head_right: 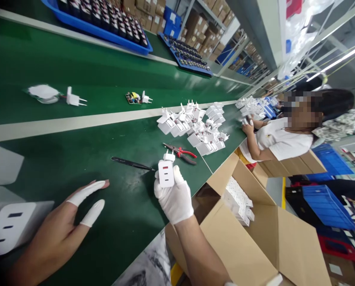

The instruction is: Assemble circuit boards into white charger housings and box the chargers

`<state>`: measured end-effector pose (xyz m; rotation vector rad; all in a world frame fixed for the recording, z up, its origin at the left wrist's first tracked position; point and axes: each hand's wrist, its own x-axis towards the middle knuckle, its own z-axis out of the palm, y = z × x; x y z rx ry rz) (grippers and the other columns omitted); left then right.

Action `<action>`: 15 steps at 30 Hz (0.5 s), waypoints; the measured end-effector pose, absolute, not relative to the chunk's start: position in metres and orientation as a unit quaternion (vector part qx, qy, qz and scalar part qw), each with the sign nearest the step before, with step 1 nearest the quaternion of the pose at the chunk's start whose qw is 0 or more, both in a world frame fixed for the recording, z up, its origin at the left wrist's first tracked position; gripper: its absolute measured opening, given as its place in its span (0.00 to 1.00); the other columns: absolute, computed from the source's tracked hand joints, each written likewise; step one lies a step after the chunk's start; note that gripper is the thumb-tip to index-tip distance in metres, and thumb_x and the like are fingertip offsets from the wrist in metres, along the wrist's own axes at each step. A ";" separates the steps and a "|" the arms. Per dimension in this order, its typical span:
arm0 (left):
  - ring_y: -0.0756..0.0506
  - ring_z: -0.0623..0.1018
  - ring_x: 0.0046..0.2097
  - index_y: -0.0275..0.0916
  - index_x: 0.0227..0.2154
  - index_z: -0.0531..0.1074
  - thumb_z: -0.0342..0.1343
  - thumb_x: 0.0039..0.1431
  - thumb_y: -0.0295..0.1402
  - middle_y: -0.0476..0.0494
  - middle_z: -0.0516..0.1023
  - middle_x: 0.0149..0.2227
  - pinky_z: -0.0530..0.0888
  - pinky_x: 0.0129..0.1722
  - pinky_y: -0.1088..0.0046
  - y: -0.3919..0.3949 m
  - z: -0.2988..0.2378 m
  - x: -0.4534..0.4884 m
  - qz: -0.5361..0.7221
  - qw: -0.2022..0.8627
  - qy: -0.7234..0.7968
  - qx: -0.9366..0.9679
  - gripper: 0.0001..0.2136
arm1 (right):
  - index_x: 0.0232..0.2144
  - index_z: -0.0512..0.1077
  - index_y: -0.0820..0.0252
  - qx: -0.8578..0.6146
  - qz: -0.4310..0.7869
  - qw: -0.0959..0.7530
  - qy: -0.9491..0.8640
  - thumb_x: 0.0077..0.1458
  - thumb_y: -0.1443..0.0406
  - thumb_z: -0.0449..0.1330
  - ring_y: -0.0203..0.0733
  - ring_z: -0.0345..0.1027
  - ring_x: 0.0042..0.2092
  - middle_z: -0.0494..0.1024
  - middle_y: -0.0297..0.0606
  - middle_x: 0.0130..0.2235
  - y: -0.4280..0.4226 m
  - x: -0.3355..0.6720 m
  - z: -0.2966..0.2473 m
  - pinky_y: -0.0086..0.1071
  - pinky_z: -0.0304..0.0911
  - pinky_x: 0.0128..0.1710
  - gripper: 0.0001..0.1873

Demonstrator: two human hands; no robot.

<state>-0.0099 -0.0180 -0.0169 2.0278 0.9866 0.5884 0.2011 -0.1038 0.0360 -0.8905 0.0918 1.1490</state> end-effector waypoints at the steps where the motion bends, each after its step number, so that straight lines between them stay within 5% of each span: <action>1: 0.41 0.75 0.57 0.46 0.54 0.68 0.47 0.64 0.47 0.48 0.75 0.55 0.75 0.56 0.58 -0.018 -0.018 -0.010 0.232 0.393 0.389 0.800 0.20 | 0.46 0.74 0.58 -0.423 0.521 0.741 0.030 0.64 0.57 0.54 0.32 0.68 0.29 0.78 0.35 0.35 -0.105 0.200 0.036 0.22 0.66 0.22 0.15; 4: 0.41 0.75 0.57 0.46 0.55 0.67 0.47 0.64 0.46 0.48 0.75 0.56 0.76 0.55 0.59 -0.019 -0.019 -0.011 0.239 0.373 0.383 0.811 0.20 | 0.47 0.74 0.59 -0.564 0.440 0.696 -0.066 0.60 0.50 0.56 0.31 0.61 0.23 0.75 0.34 0.30 -0.113 0.207 0.032 0.24 0.59 0.17 0.22; 7: 0.41 0.75 0.57 0.45 0.54 0.67 0.47 0.64 0.44 0.47 0.76 0.55 0.78 0.52 0.61 -0.018 -0.020 -0.012 0.256 0.341 0.362 0.829 0.19 | 0.51 0.72 0.60 -0.819 0.115 0.520 -0.214 0.54 0.45 0.58 0.36 0.64 0.25 0.77 0.37 0.32 -0.129 0.244 0.024 0.29 0.61 0.22 0.31; 9: 0.41 0.74 0.58 0.44 0.53 0.68 0.47 0.65 0.42 0.46 0.77 0.54 0.79 0.51 0.64 -0.017 -0.021 -0.012 0.270 0.324 0.342 0.840 0.17 | 0.51 0.72 0.62 -0.887 -0.094 0.387 -0.235 0.49 0.45 0.60 0.45 0.71 0.36 0.79 0.43 0.40 -0.141 0.282 0.019 0.36 0.68 0.36 0.34; 12: 0.40 0.73 0.58 0.41 0.52 0.69 0.48 0.64 0.39 0.44 0.77 0.54 0.79 0.52 0.64 -0.016 -0.023 -0.011 0.283 0.303 0.323 0.851 0.16 | 0.52 0.73 0.61 -0.901 -0.145 0.338 -0.229 0.49 0.48 0.60 0.50 0.71 0.45 0.78 0.46 0.45 -0.154 0.338 0.008 0.42 0.65 0.49 0.33; 15: 0.40 0.73 0.59 0.37 0.52 0.69 0.46 0.64 0.34 0.39 0.75 0.55 0.77 0.54 0.62 -0.020 -0.021 -0.009 0.272 0.280 0.316 0.865 0.16 | 0.51 0.74 0.63 -0.908 -0.142 0.304 -0.251 0.49 0.49 0.59 0.50 0.71 0.42 0.78 0.47 0.43 -0.158 0.372 -0.005 0.41 0.65 0.47 0.32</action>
